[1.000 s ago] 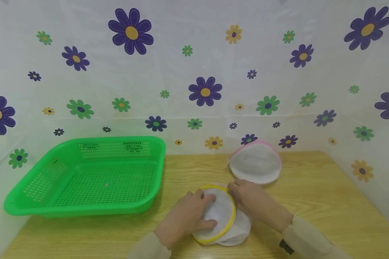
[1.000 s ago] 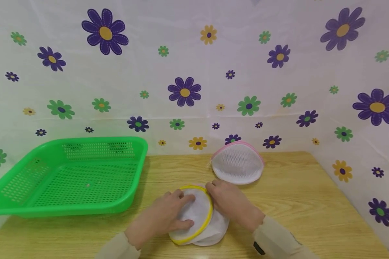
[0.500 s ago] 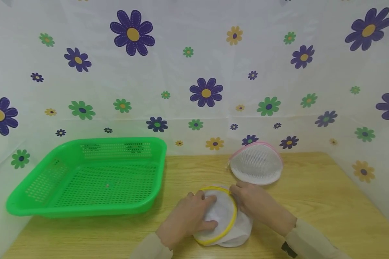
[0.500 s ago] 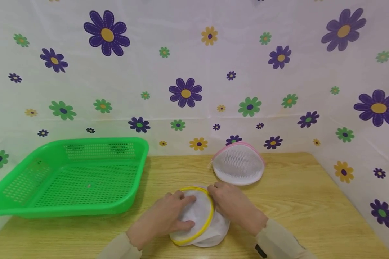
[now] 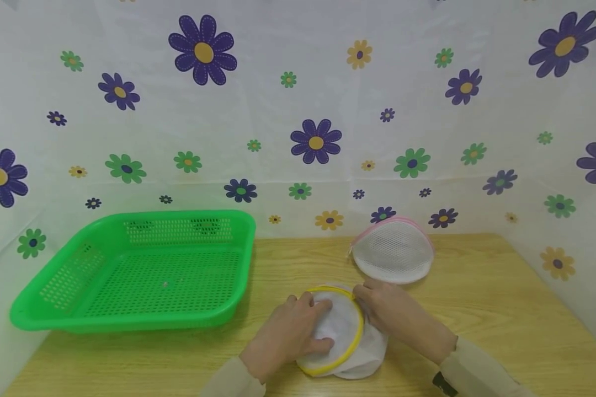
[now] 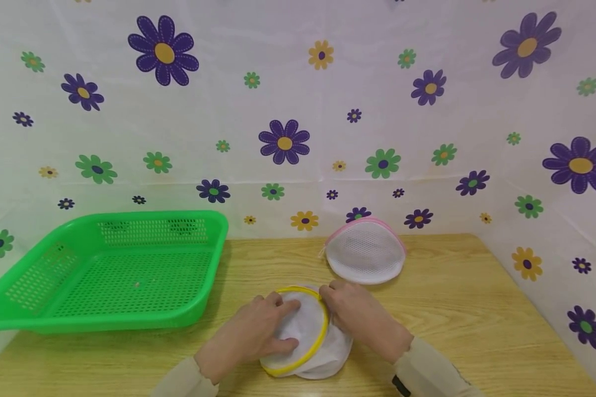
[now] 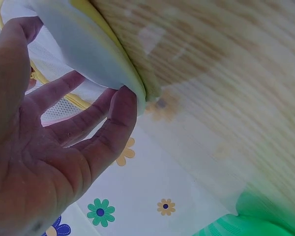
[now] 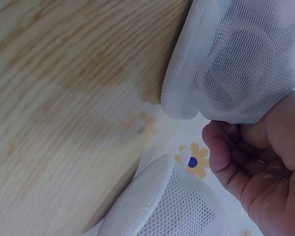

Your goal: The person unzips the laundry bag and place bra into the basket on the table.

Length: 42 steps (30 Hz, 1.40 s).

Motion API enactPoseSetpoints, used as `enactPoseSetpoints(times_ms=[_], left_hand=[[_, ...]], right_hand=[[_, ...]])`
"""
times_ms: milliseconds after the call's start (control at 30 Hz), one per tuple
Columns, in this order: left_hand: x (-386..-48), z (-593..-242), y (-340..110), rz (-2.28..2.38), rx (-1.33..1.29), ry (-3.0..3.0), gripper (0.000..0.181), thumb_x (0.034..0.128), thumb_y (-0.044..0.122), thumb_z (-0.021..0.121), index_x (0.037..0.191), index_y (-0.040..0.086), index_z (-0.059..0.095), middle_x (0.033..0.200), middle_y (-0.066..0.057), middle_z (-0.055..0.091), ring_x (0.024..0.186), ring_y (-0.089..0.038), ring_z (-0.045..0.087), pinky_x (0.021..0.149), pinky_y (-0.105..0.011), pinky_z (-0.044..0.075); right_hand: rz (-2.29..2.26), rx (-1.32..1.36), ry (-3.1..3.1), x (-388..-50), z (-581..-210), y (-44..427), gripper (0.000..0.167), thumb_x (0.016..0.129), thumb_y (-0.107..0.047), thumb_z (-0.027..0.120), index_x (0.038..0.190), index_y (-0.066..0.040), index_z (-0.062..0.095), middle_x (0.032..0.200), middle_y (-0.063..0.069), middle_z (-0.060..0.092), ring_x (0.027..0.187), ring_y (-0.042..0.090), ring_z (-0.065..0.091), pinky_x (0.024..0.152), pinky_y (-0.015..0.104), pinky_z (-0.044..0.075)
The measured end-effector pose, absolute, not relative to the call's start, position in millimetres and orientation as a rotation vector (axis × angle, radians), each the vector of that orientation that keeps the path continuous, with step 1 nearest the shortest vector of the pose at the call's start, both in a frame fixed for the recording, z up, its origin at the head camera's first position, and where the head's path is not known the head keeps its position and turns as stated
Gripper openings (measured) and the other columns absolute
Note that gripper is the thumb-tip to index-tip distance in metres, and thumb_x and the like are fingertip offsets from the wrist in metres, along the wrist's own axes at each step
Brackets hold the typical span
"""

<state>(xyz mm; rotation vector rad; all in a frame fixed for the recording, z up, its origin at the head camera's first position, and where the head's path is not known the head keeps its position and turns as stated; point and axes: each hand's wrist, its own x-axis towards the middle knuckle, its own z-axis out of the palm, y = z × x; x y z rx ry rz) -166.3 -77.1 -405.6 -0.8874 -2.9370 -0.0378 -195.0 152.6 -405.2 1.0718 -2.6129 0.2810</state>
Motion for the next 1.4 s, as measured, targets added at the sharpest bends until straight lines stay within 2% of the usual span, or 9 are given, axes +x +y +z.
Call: enactPoseSetpoints(times_ms=[133, 667, 900, 1400], left_hand=[[-165.3, -406.2, -77.3, -0.034, -0.892, -2.899, 0.060, 0.0849, 0.057, 0.071, 0.132, 0.020, 0.062, 0.107, -0.011, 0.067, 0.076, -0.027, 0.061, 0.060, -0.034, 0.055], [-166.2, -405.4, -76.6, -0.031, -0.872, -2.942, 0.061, 0.0852, 0.057, 0.071, 0.133, 0.020, 0.062, 0.110, -0.012, 0.067, 0.079, -0.027, 0.060, 0.062, -0.034, 0.055], [-166.0, -407.1, -75.0, -0.048, -0.862, -2.906, 0.052, 0.0825, 0.054, 0.073, 0.122, 0.021, 0.065, 0.098, -0.008, 0.066, 0.073, -0.024, 0.059, 0.059, -0.033, 0.054], [-165.3, -404.6, -73.8, -0.036, -0.876, -2.931, 0.057, 0.0828, 0.055, 0.073, 0.127, 0.021, 0.063, 0.103, -0.010, 0.067, 0.075, -0.025, 0.059, 0.061, -0.034, 0.055]], right_hand=[[0.288, 1.070, -2.619, -194.6, -405.3, 153.5, 0.005, 0.092, -0.004, 0.070, 0.091, -0.009, 0.067, 0.077, 0.000, 0.065, 0.068, 0.010, 0.063, 0.062, 0.021, 0.054], [0.289, 1.078, -2.606, -189.5, -404.8, 157.3, 0.010, 0.088, 0.001, 0.071, 0.090, -0.009, 0.069, 0.080, 0.001, 0.067, 0.072, 0.012, 0.066, 0.065, 0.022, 0.056], [0.314, 1.078, -2.624, -187.8, -402.9, 157.4, 0.011, 0.089, 0.001, 0.071, 0.088, -0.010, 0.068, 0.077, -0.002, 0.064, 0.069, 0.010, 0.062, 0.063, 0.023, 0.054], [0.255, 1.077, -2.632, -184.1, -401.3, 159.6, 0.017, 0.083, 0.005, 0.073, 0.089, -0.010, 0.067, 0.075, -0.002, 0.062, 0.068, 0.011, 0.061, 0.062, 0.022, 0.053]])
